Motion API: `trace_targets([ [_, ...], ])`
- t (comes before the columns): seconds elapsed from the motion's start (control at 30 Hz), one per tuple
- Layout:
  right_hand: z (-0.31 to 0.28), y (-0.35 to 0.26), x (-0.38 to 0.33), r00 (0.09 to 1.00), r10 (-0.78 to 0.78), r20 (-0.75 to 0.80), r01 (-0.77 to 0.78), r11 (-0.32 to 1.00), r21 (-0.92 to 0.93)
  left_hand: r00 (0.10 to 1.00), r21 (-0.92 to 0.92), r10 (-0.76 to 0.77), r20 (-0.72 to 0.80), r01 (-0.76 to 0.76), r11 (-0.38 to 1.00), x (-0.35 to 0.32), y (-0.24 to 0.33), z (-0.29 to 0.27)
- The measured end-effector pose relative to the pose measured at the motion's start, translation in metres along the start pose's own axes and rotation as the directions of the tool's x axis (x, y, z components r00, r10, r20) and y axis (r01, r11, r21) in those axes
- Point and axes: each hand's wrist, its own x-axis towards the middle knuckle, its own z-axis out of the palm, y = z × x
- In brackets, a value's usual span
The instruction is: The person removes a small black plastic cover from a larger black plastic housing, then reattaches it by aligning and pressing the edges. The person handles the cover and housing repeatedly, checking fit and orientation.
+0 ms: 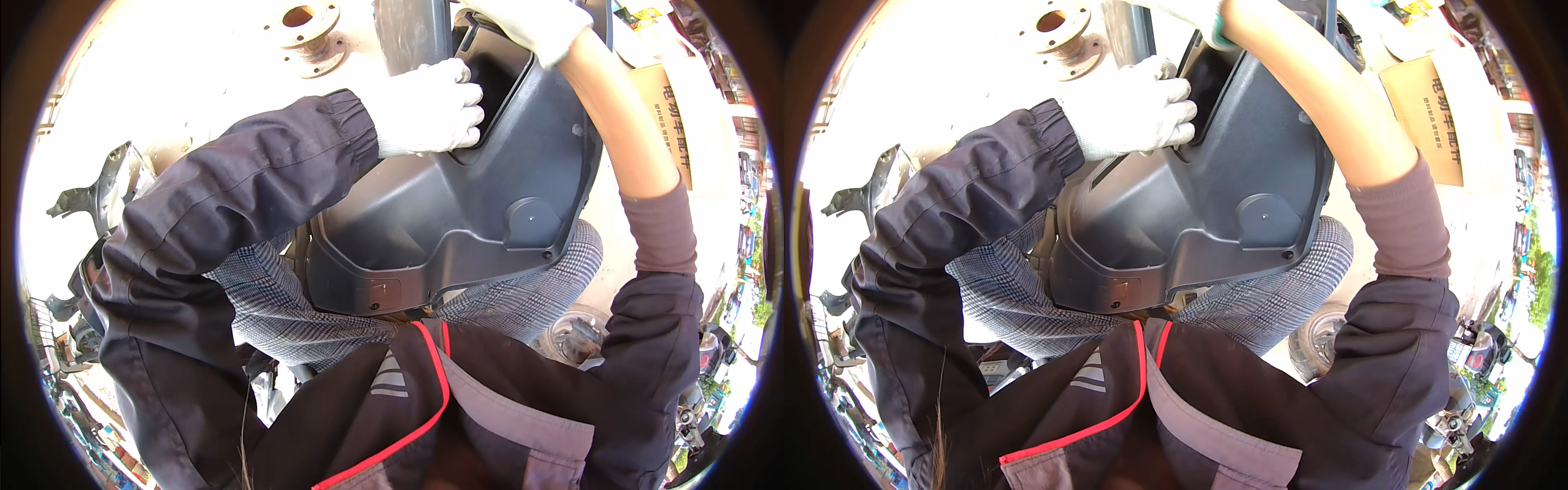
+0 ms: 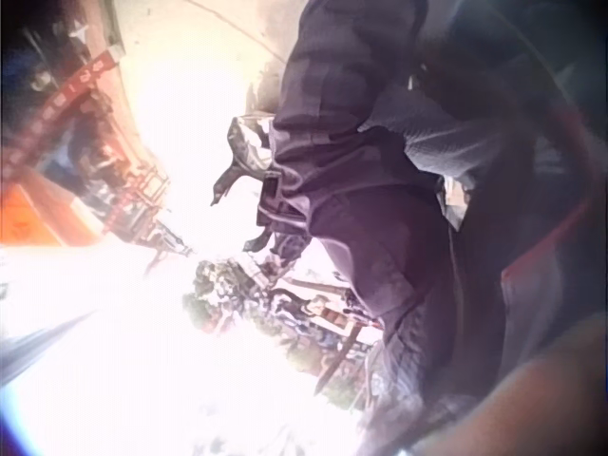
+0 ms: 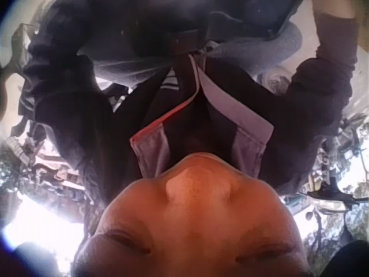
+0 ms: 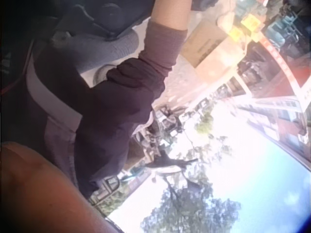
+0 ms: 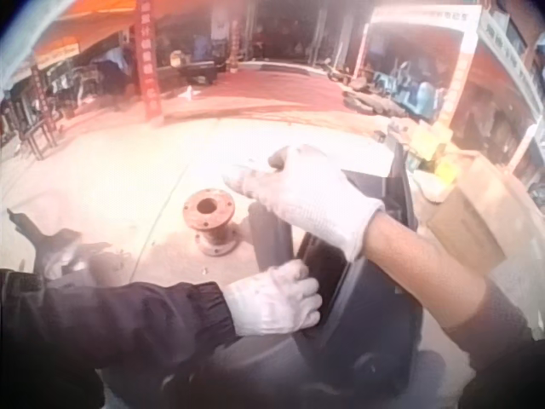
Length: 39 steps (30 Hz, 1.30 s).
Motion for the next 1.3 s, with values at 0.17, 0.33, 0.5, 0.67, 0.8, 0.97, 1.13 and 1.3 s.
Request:
trace_targets([
  [0.17, 0.015, -0.015, 0.051, 0.968, -0.016, 0.252, 0.053, 0.989, -0.140, 0.968, -0.151, -0.100, -0.232, 0.066, 0.986, -0.003, 0.001, 0.018],
  [0.33, 0.026, 0.011, 0.072, 0.917, -0.025, 0.399, 0.108, 0.976, -0.187, 0.729, -0.424, -0.141, -0.670, -0.220, 0.878, -0.028, -0.009, 0.013],
  [0.5, 0.024, 0.025, 0.077, 0.881, -0.036, 0.472, 0.148, 0.968, -0.203, 0.257, -0.891, -0.911, -0.322, 0.245, 0.383, -0.034, -0.037, -0.023],
  [0.67, 0.018, 0.038, 0.081, 0.844, -0.059, 0.533, 0.199, 0.958, -0.208, -0.338, -0.983, -0.933, 0.121, 0.092, -0.161, -0.018, -0.041, 0.026],
  [0.8, 0.008, 0.054, 0.077, 0.818, -0.072, 0.570, 0.245, 0.941, -0.234, -0.243, -0.947, -0.915, 0.320, -0.100, -0.305, -0.007, -0.010, 0.109],
  [0.97, 0.012, 0.064, 0.080, 0.798, -0.114, 0.592, 0.201, 0.976, -0.083, -0.186, -0.794, -0.792, 0.582, -0.338, -0.504, 0.009, 0.035, 0.138],
  [1.13, 0.029, 0.060, 0.099, 0.798, -0.028, 0.602, 0.159, 0.973, -0.166, 0.035, -0.456, -0.826, 0.563, -0.820, -0.346, -0.013, 0.064, 0.128],
  [1.3, 0.037, 0.055, 0.100, 0.792, 0.002, 0.611, 0.143, 0.972, -0.189, 0.233, -0.467, -0.644, 0.729, -0.520, -0.716, -0.012, 0.083, 0.116],
])
